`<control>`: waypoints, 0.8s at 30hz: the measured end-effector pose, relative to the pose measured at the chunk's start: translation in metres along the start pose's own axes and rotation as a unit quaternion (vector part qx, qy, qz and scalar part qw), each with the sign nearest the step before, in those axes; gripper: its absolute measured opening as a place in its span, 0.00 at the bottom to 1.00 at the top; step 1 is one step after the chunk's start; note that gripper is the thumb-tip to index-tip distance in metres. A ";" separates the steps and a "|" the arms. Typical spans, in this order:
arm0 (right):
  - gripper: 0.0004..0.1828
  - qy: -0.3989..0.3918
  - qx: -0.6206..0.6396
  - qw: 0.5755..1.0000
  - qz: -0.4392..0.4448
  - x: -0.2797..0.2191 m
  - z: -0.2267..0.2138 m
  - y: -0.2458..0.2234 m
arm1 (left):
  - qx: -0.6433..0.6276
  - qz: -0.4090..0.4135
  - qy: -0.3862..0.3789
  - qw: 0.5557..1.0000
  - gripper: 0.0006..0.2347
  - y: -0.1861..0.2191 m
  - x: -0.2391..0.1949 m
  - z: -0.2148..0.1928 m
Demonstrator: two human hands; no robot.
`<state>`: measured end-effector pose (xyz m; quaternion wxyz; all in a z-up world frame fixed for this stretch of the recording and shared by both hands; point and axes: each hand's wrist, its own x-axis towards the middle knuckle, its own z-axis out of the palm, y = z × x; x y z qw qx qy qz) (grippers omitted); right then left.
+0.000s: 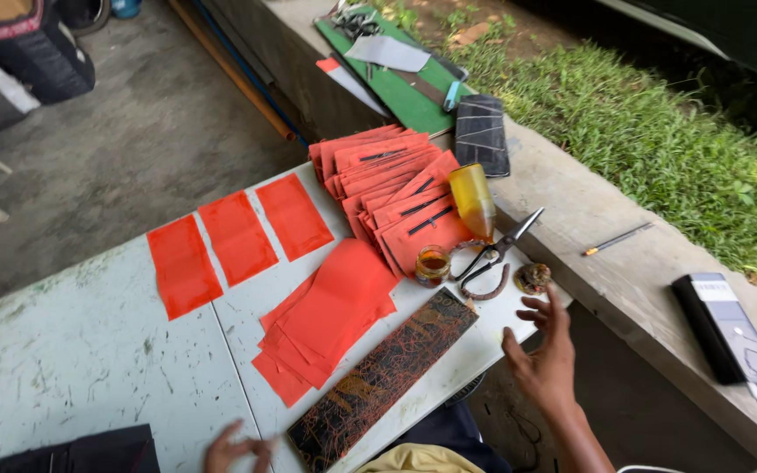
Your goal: The person repeatedly folds orange paper sheets by hand on a white table, aligning edges and pressing folds. Completed sheets are stacked to the left while tools such as scissors and a jar remain on the table.
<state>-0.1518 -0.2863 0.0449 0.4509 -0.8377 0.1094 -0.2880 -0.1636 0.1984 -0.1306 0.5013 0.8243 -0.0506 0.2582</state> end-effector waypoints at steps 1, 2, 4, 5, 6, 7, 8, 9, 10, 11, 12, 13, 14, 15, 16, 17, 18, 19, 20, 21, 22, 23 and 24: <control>0.52 -0.020 -0.003 0.999 0.025 -0.001 0.001 -0.001 | 0.012 -0.123 -0.033 0.992 0.19 -0.014 -0.020 0.021; 0.53 -0.039 -0.006 0.998 0.049 -0.004 0.002 -0.003 | 0.013 -0.231 -0.064 0.971 0.19 -0.026 -0.031 0.037; 0.53 -0.064 -0.008 0.995 0.071 -0.004 0.006 -0.007 | -0.010 -0.256 -0.121 0.959 0.18 -0.043 -0.026 0.054; 0.53 -0.068 -0.007 0.995 0.068 -0.004 0.008 -0.009 | -0.018 -0.259 -0.144 0.955 0.18 -0.048 -0.011 0.057; 0.52 -0.071 -0.007 0.995 0.066 -0.002 0.011 -0.010 | -0.024 -0.253 -0.164 0.953 0.18 -0.052 0.007 0.060; 0.52 -0.073 0.006 0.995 0.074 -0.003 0.013 -0.009 | -0.027 -0.252 -0.186 0.949 0.18 -0.054 0.017 0.057; 0.51 -0.075 0.018 0.994 0.082 -0.004 0.016 -0.007 | -0.028 -0.250 -0.205 0.946 0.17 -0.055 0.029 0.053; 0.51 -0.082 0.029 0.992 0.092 -0.008 0.016 -0.004 | -0.028 -0.251 -0.222 0.942 0.17 -0.052 0.030 0.048; 0.50 -0.065 0.022 0.996 0.065 -0.013 0.016 -0.001 | -0.027 -0.251 -0.236 0.938 0.17 -0.049 0.032 0.043; 0.50 -0.049 0.016 0.998 0.034 -0.013 0.019 0.001 | -0.026 -0.250 -0.244 0.937 0.17 -0.046 0.036 0.037; 0.49 -0.033 0.011 0.999 0.003 -0.013 0.020 0.003 | -0.026 -0.250 -0.253 0.934 0.17 -0.041 0.038 0.031; 0.49 -0.023 0.004 1.000 -0.012 -0.014 0.021 0.004 | -0.026 -0.251 -0.256 0.933 0.16 -0.037 0.041 0.023; 0.48 -0.013 -0.003 1.000 -0.027 -0.013 0.022 0.006 | -0.022 -0.248 -0.263 0.932 0.16 -0.033 0.044 0.015; 0.47 -0.004 -0.010 0.999 -0.042 -0.012 0.022 0.006 | -0.021 -0.248 -0.268 0.931 0.16 -0.028 0.044 0.008; 0.47 -0.001 -0.004 0.999 -0.046 -0.011 0.022 0.006 | -0.020 -0.244 -0.269 0.931 0.16 -0.023 0.043 0.004; 0.46 0.001 0.001 0.999 -0.049 -0.010 0.021 0.006 | -0.019 -0.245 -0.274 0.930 0.15 -0.019 0.042 0.000; 0.46 0.003 0.005 0.999 -0.051 -0.009 0.021 0.005 | -0.019 -0.244 -0.282 0.928 0.15 -0.014 0.037 -0.002; 0.46 0.005 0.014 0.998 -0.056 -0.008 0.017 0.003 | -0.020 -0.246 -0.284 0.926 0.15 -0.008 0.033 -0.004; 0.46 0.007 0.024 0.998 -0.060 -0.008 0.012 0.002 | -0.021 -0.246 -0.286 0.926 0.15 -0.001 0.022 -0.003; 0.46 0.010 0.036 0.997 -0.064 -0.008 0.011 0.000 | -0.020 -0.245 -0.285 0.927 0.15 0.005 0.012 -0.004; 0.46 0.012 0.046 0.997 -0.068 -0.008 0.009 -0.002 | -0.018 -0.244 -0.284 0.927 0.14 0.012 0.001 -0.005; 0.46 0.017 0.057 0.996 -0.069 -0.009 0.008 -0.002 | -0.018 -0.240 -0.284 0.928 0.14 0.018 -0.007 -0.005; 0.45 0.022 0.068 0.995 -0.071 -0.010 0.008 -0.003 | -0.017 -0.237 -0.285 0.929 0.14 0.024 -0.015 -0.005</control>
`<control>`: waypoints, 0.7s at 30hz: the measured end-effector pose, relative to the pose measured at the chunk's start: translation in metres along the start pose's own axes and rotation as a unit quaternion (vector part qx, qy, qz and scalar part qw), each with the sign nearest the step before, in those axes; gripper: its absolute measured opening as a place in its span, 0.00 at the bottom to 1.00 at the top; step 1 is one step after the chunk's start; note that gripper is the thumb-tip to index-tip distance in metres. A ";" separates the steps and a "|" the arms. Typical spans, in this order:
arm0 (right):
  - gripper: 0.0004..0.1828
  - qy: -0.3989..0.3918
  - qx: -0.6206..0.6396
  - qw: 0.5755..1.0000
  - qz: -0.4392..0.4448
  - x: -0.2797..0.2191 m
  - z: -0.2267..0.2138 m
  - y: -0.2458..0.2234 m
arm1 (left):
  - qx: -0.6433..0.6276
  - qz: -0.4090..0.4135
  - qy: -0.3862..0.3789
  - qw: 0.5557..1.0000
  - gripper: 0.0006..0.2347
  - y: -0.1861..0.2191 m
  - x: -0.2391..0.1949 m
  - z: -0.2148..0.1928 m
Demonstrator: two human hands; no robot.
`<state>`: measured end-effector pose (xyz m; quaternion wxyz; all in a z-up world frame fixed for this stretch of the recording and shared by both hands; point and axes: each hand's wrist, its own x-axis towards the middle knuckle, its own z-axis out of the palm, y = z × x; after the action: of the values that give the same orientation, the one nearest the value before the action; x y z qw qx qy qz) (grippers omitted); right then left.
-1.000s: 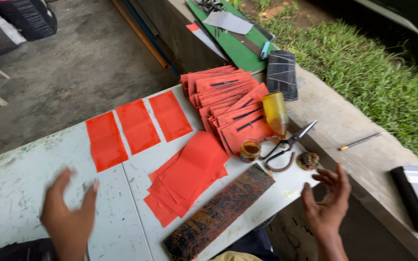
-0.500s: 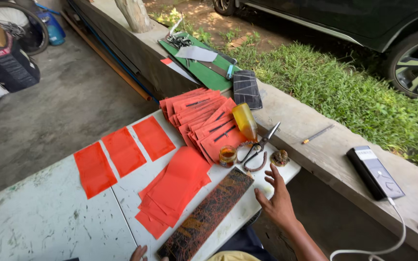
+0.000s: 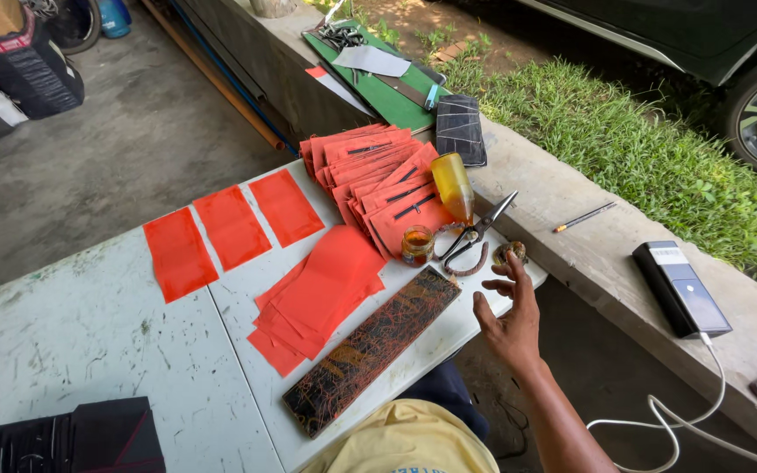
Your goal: The person repeatedly folds orange paper sheets by hand on a white table, aligning edges and pressing folds. Completed sheets are stacked to the left while tools such as scissors and a jar remain on the table.
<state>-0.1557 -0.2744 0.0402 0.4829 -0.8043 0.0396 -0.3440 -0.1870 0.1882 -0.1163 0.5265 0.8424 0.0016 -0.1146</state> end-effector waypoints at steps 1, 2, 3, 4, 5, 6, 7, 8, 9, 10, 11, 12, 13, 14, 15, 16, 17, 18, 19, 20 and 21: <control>0.45 0.003 -0.007 1.000 -0.004 0.002 0.000 -0.001 | 0.001 0.007 0.001 1.000 0.14 0.004 -0.003 0.004; 0.45 0.005 -0.014 1.000 -0.008 0.004 0.000 -0.001 | 0.002 0.015 0.003 1.000 0.13 0.009 -0.004 0.008; 0.45 0.012 -0.022 1.000 -0.012 0.005 -0.002 -0.001 | 0.004 0.024 0.003 1.000 0.13 0.015 0.001 0.009; 0.44 0.012 -0.019 1.000 -0.015 0.007 -0.003 0.000 | 0.006 0.034 0.003 0.999 0.13 0.022 0.007 0.009; 0.44 0.012 -0.017 1.000 -0.014 0.005 -0.005 0.001 | 0.008 0.040 0.001 0.999 0.13 0.027 0.010 0.008; 0.44 0.012 -0.015 1.000 -0.013 0.002 -0.008 0.002 | 0.009 0.048 -0.002 0.999 0.13 0.033 0.014 0.007; 0.44 0.016 -0.011 1.000 -0.019 0.005 -0.005 0.002 | 0.011 0.058 0.002 0.998 0.12 0.041 0.022 0.003; 0.44 0.020 -0.007 0.999 -0.026 0.009 -0.002 0.001 | 0.011 0.066 0.006 0.998 0.12 0.049 0.029 0.000; 0.44 0.025 -0.003 0.999 -0.031 0.011 0.000 -0.001 | 0.012 0.078 0.009 0.997 0.12 0.055 0.035 -0.003; 0.44 0.036 0.011 0.999 -0.039 0.014 0.004 -0.003 | 0.014 0.088 0.011 0.996 0.12 0.061 0.038 -0.003; 0.44 0.046 0.024 0.998 -0.043 0.012 0.008 -0.007 | 0.017 0.094 0.010 0.995 0.12 0.066 0.036 -0.004; 0.44 0.055 0.037 0.997 -0.046 0.014 0.012 -0.012 | 0.018 0.105 0.010 0.994 0.11 0.071 0.035 -0.004; 0.43 0.076 0.050 0.993 -0.075 0.018 0.014 -0.019 | 0.023 0.118 0.005 0.993 0.11 0.077 0.035 -0.004; 0.42 0.096 0.062 0.988 -0.105 0.024 0.016 -0.027 | 0.026 0.134 0.001 0.991 0.11 0.084 0.035 -0.001; 0.41 0.117 0.074 0.981 -0.136 0.035 0.016 -0.037 | 0.030 0.153 -0.007 0.988 0.11 0.093 0.037 0.002; 0.40 0.158 0.110 0.974 -0.117 0.048 0.016 -0.049 | 0.034 0.173 -0.014 0.984 0.11 0.102 0.038 0.005; 0.39 0.194 0.144 0.965 -0.099 0.062 0.012 -0.060 | 0.034 0.195 -0.024 0.980 0.10 0.109 0.034 0.014; 0.38 0.231 0.177 0.953 -0.081 0.076 0.007 -0.071 | 0.036 0.220 -0.037 0.974 0.10 0.115 0.029 0.024; 0.38 0.262 0.215 0.935 -0.108 0.090 0.000 -0.082 | 0.033 0.237 -0.046 0.970 0.10 0.118 0.014 0.036; 0.38 0.292 0.252 0.913 -0.135 0.103 -0.008 -0.091 | 0.030 0.258 -0.059 0.964 0.10 0.121 -0.002 0.049; 0.38 0.277 0.291 0.901 -0.163 0.113 -0.013 -0.100 | 0.032 0.286 -0.073 0.955 0.09 0.126 -0.013 0.057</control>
<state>-0.1047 -0.2754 0.1825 0.6020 -0.4956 -0.0619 -0.6230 -0.1950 0.0826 -0.0259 0.5085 0.8135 -0.2815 -0.0201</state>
